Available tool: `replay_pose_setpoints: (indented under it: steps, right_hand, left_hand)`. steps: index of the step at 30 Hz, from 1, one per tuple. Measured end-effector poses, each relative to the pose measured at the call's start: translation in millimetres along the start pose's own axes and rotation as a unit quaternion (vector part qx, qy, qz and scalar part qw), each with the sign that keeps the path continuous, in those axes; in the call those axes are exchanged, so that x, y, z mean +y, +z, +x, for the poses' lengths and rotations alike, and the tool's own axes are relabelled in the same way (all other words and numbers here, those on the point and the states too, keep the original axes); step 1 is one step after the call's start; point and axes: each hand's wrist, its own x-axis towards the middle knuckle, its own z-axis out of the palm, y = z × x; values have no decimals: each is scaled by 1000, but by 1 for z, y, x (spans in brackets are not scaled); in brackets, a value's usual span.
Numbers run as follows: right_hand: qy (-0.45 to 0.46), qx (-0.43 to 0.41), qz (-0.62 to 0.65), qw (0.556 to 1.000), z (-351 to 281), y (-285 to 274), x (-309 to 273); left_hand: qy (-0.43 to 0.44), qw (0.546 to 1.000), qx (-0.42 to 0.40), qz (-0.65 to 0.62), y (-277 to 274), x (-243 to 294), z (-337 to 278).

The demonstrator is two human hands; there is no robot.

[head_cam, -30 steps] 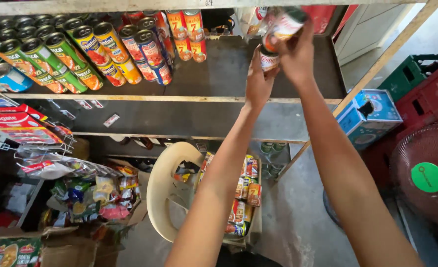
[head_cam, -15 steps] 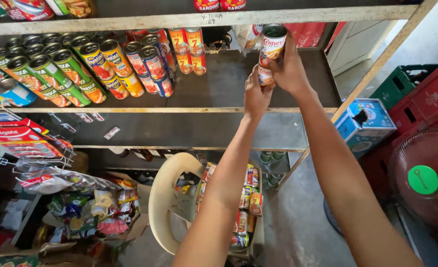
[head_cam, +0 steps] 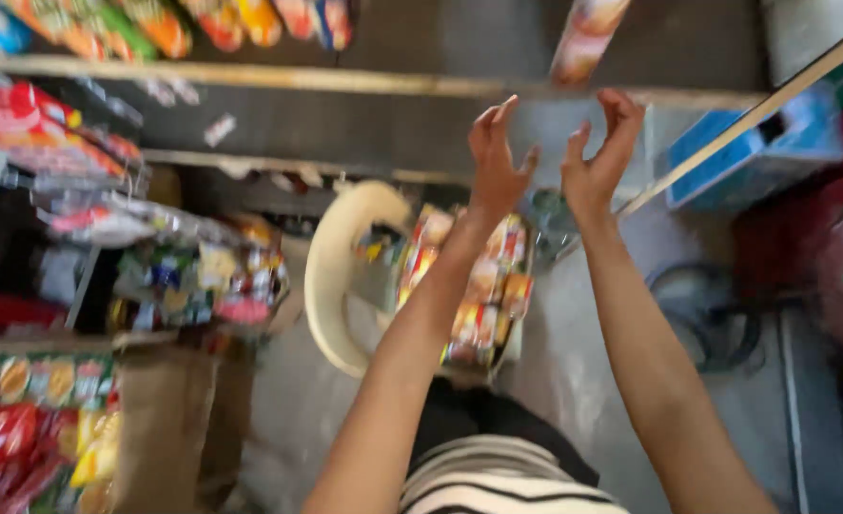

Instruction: Organizing and moving various canned food products from a shelf into a container placed on a chair.

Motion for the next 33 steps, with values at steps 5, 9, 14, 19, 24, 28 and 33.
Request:
replay_pose_setpoints:
  steps: [5,9,14,19,24,28,33]
  right_hand:
    - [122,-170,-80,975,-122,8,49]
    - [62,-347,-157,922,-172,19,33]
    - [78,-310,-220,922,-235,24,66]
    - [221,-244,-181,927,-275,35,125]
    - [269,-198,-219,917,-259,47,117]
    - [324,-122,-103,932,-239,44,88]
    - [432,-95,105,890,-178,18,28]
  left_hand:
    - [-103,992,-74,18,-29,-107,-124]
    - [-232,964,-129,-16,-36,-184,-226]
    - [-290,934,-186,-100,-60,-165,-260]
    - [-277,934,-207,-91,-56,-160,-268]
    - [-307,915,-249,-74,-59,-160,-261]
    - [-296,914,-239,-138,-48,-190,-277]
    - [-375,863,-213,-262,-14,-186,-244]
